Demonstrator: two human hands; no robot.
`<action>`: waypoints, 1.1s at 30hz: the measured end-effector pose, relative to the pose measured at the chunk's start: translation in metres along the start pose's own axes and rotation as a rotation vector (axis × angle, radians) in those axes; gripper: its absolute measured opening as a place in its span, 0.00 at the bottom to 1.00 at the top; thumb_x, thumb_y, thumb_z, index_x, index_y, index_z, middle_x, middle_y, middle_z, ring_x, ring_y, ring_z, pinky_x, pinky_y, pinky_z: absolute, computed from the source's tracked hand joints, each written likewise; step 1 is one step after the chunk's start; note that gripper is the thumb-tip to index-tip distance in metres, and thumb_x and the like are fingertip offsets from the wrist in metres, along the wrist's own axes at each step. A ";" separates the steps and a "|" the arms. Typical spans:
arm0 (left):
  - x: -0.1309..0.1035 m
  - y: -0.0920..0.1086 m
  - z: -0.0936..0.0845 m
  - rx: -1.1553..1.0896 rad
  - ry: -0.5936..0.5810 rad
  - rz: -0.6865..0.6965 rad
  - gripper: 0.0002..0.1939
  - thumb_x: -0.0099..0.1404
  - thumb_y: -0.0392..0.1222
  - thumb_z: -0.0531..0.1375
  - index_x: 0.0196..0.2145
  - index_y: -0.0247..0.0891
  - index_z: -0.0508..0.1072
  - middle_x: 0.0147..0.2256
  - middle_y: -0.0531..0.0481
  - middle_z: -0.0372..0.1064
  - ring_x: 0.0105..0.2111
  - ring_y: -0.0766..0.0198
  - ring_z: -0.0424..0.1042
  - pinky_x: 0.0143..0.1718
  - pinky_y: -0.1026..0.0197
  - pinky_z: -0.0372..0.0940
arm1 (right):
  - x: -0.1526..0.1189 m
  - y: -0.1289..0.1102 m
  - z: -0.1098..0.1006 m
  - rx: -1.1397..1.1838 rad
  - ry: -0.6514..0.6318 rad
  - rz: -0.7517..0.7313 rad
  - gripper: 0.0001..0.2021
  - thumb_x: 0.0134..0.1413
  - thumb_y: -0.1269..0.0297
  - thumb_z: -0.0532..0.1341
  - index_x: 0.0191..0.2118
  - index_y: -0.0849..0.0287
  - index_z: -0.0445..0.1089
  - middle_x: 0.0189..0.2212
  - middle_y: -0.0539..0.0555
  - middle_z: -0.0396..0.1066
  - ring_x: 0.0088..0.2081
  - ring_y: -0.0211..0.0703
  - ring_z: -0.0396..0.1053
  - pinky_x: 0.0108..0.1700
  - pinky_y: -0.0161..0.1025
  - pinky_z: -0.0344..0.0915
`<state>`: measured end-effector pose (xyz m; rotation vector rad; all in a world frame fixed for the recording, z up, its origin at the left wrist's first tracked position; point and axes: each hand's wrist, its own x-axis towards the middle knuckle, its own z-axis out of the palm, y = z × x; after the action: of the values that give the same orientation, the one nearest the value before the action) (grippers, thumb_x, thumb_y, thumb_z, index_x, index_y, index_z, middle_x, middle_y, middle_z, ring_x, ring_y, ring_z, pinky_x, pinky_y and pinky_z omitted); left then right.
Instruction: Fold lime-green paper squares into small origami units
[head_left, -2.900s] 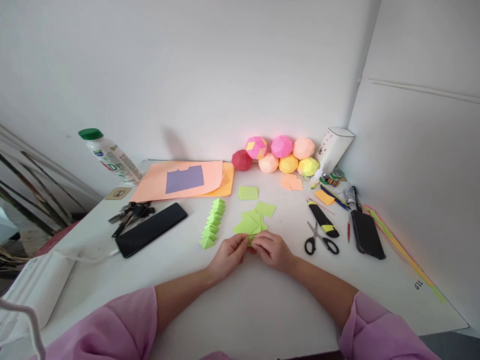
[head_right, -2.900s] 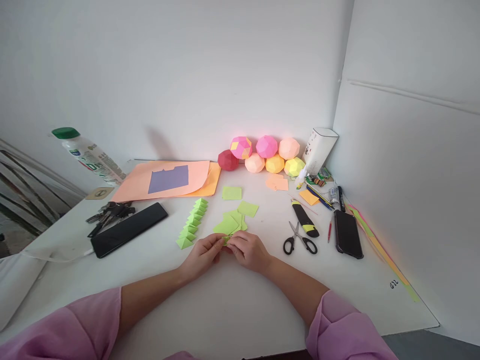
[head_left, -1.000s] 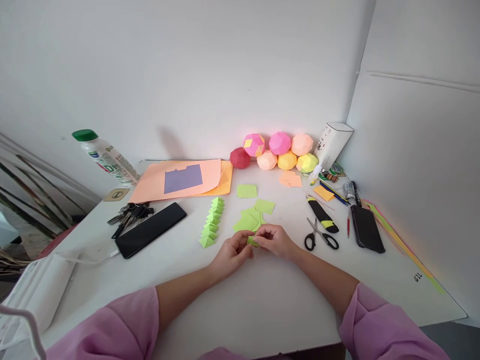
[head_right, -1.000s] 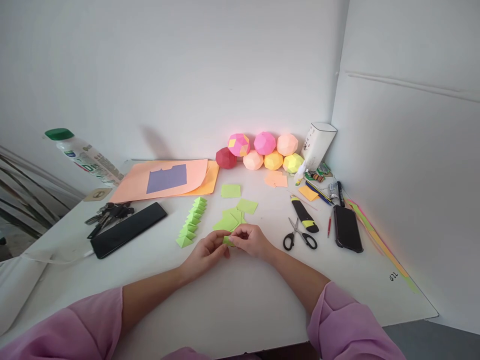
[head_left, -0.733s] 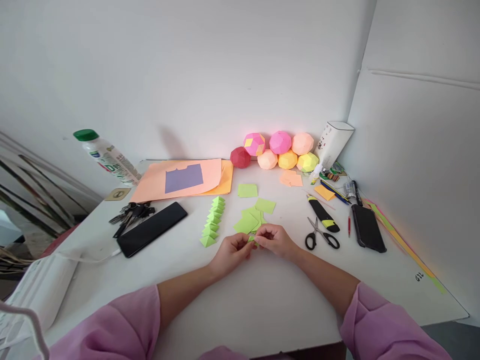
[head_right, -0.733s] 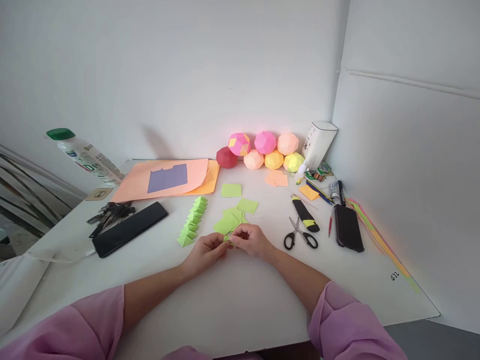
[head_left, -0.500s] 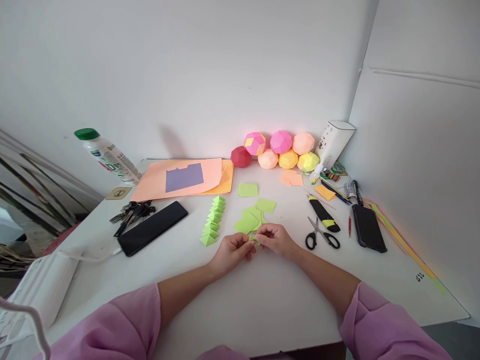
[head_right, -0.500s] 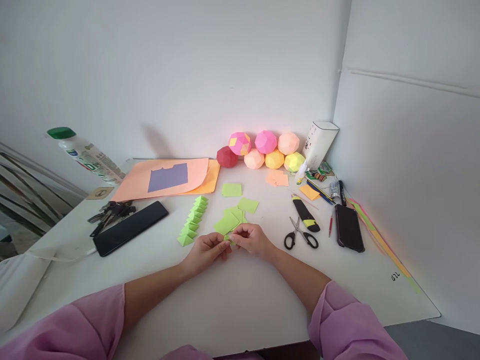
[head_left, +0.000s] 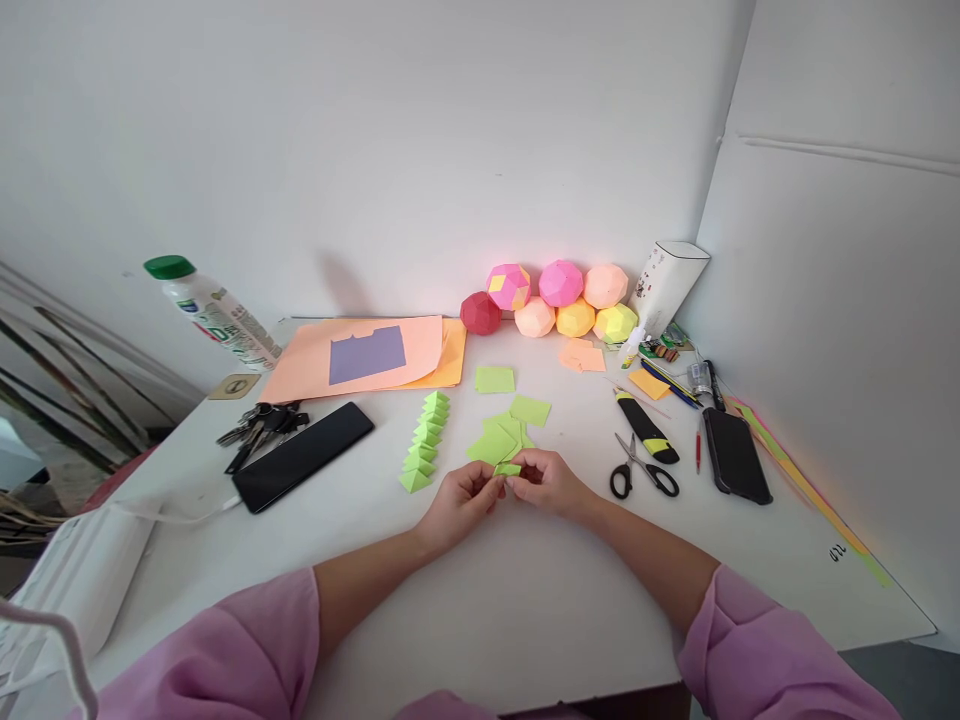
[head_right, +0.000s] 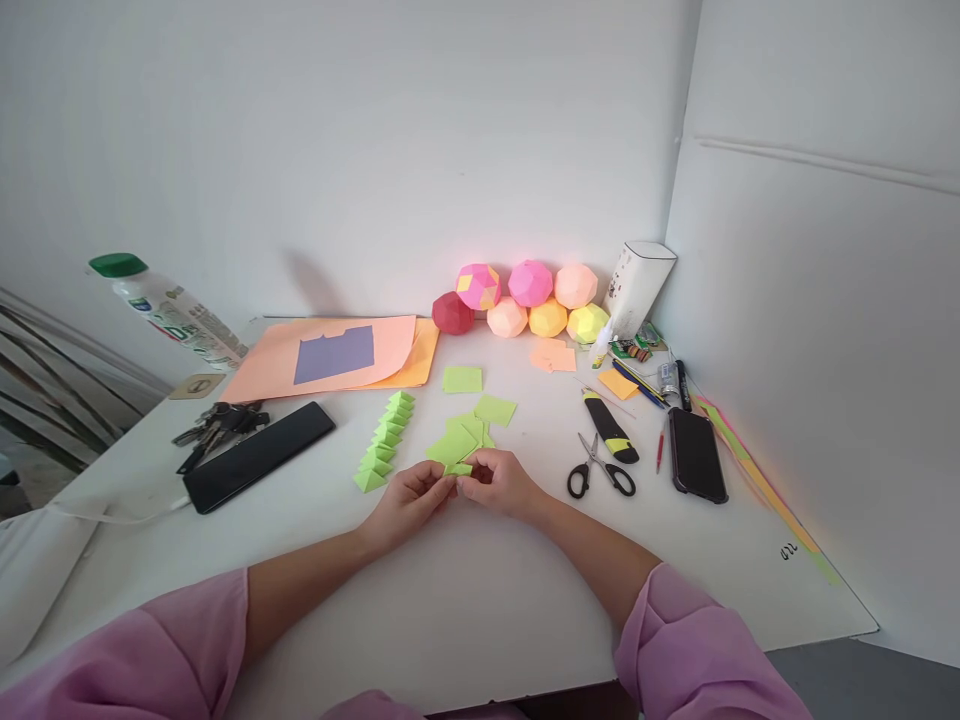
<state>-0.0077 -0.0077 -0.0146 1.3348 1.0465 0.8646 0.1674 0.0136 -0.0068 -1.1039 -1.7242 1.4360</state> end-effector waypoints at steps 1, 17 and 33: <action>0.000 0.000 0.000 -0.003 -0.005 0.001 0.15 0.60 0.51 0.55 0.26 0.36 0.64 0.18 0.58 0.58 0.18 0.72 0.54 0.19 0.68 0.48 | 0.000 0.000 0.000 -0.007 0.001 0.004 0.04 0.47 0.66 0.59 0.28 0.61 0.66 0.20 0.47 0.61 0.22 0.33 0.57 0.23 0.31 0.54; 0.001 0.002 0.000 -0.097 0.045 0.013 0.15 0.60 0.50 0.56 0.25 0.37 0.62 0.18 0.58 0.59 0.18 0.73 0.53 0.19 0.69 0.48 | 0.000 -0.001 -0.004 0.126 -0.003 0.042 0.10 0.48 0.61 0.61 0.25 0.61 0.63 0.19 0.46 0.61 0.21 0.33 0.61 0.25 0.32 0.60; 0.005 0.008 0.001 -0.292 0.112 -0.037 0.16 0.58 0.53 0.58 0.28 0.37 0.62 0.20 0.56 0.65 0.15 0.74 0.59 0.16 0.69 0.52 | -0.001 0.000 0.000 0.090 0.121 -0.249 0.05 0.49 0.64 0.61 0.31 0.59 0.64 0.30 0.51 0.63 0.25 0.35 0.63 0.26 0.34 0.63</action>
<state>-0.0043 -0.0030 -0.0070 1.0295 0.9843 1.0310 0.1678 0.0124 -0.0072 -0.8761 -1.6314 1.2538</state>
